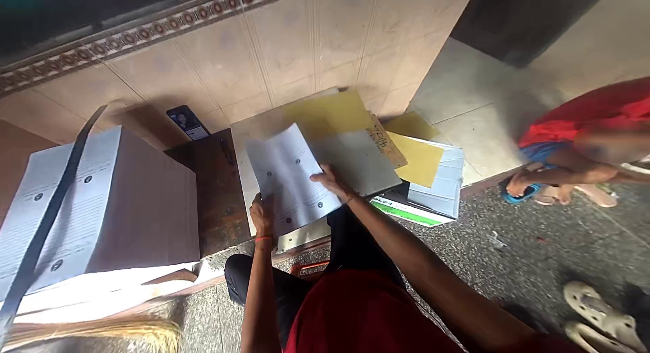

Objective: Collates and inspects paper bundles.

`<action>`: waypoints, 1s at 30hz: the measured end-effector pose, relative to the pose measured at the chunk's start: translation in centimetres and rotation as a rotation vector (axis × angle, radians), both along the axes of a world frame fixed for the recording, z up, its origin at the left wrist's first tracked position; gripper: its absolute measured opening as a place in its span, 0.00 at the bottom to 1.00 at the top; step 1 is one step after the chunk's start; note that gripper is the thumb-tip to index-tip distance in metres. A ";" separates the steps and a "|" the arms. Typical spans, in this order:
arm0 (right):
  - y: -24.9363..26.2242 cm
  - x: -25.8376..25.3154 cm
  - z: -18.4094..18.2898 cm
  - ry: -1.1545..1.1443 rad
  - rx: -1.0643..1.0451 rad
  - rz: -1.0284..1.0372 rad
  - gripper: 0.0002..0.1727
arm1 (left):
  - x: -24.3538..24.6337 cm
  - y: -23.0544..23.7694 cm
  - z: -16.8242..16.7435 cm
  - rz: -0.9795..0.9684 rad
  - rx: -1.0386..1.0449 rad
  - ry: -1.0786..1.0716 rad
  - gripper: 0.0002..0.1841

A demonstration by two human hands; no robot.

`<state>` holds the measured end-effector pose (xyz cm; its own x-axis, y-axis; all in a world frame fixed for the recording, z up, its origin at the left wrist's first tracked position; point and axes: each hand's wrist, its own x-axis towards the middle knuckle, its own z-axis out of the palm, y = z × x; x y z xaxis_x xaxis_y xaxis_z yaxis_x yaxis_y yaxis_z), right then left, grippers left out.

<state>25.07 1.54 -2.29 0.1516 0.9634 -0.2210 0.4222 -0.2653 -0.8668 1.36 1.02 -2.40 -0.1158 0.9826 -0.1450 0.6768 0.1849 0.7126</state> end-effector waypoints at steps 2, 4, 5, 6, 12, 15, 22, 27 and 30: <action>0.2 -1.6 0.0 -0.168 -0.079 0.044 0.22 | -0.1 1.1 -0.1 -0.011 -0.108 -0.020 0.21; -0.7 -4.0 0.4 -0.430 -0.035 0.138 0.23 | -0.5 1.9 0.4 -0.001 -0.125 -0.165 0.21; -1.3 -5.0 0.1 -0.555 -0.011 0.190 0.26 | -0.5 2.0 0.5 0.003 -0.130 -0.216 0.21; -1.6 -5.7 0.0 -0.621 0.004 0.234 0.30 | -0.4 2.1 0.7 -0.009 -0.134 -0.208 0.20; 2.3 -1.9 3.0 -0.142 -0.198 0.092 0.23 | 5.1 -1.6 -2.1 -0.204 0.039 0.348 0.27; 0.5 -3.2 1.9 -0.357 -0.104 0.194 0.22 | 3.6 -0.7 0.9 -0.223 0.017 0.193 0.22; 2.0 -2.0 2.7 -0.160 -0.145 0.116 0.21 | 2.7 -1.3 -0.7 -0.238 0.142 0.113 0.21; -0.8 -4.1 0.8 -0.504 -0.003 0.278 0.25 | 1.8 -0.2 3.0 -0.207 -0.040 0.038 0.21; -0.6 -3.7 1.2 -0.459 0.007 0.300 0.23 | 1.3 -0.2 1.8 -0.142 0.001 -0.028 0.20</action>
